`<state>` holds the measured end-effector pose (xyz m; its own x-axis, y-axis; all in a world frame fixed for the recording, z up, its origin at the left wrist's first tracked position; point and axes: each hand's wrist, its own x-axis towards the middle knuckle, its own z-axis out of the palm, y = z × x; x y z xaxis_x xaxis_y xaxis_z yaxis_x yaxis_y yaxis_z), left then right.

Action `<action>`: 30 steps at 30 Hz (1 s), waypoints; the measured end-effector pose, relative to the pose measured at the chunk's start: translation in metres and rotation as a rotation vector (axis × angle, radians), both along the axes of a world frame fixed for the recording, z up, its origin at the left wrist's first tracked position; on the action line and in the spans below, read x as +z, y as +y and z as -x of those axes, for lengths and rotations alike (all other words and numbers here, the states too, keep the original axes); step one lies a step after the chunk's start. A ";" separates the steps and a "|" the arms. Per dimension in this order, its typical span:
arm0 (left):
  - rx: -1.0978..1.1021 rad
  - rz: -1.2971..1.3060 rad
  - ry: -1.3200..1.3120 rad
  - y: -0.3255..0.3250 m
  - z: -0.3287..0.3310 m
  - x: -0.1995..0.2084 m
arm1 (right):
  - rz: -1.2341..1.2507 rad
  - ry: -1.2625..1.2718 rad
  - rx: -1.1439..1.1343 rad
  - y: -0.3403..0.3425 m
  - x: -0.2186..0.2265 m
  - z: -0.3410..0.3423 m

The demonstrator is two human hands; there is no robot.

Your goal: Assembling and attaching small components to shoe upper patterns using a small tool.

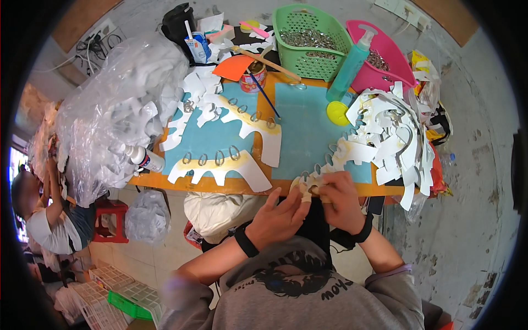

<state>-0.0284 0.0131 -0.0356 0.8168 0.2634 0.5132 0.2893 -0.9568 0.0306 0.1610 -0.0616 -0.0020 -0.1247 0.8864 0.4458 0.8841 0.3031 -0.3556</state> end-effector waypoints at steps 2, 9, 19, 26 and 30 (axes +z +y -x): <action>0.004 -0.119 0.020 -0.001 -0.001 -0.001 | 0.040 0.563 -0.211 -0.003 -0.004 0.000; -0.004 -0.127 0.053 0.001 -0.002 0.003 | -0.072 0.285 -0.189 0.025 0.004 0.008; -0.201 0.129 0.122 0.014 -0.006 0.015 | -0.086 0.273 -0.224 0.027 -0.008 0.011; -0.172 0.083 0.102 0.009 -0.007 0.010 | 0.039 0.212 -0.284 0.033 0.002 0.011; -0.164 0.080 0.119 0.009 -0.004 0.011 | 0.119 0.381 -0.352 0.038 0.015 0.013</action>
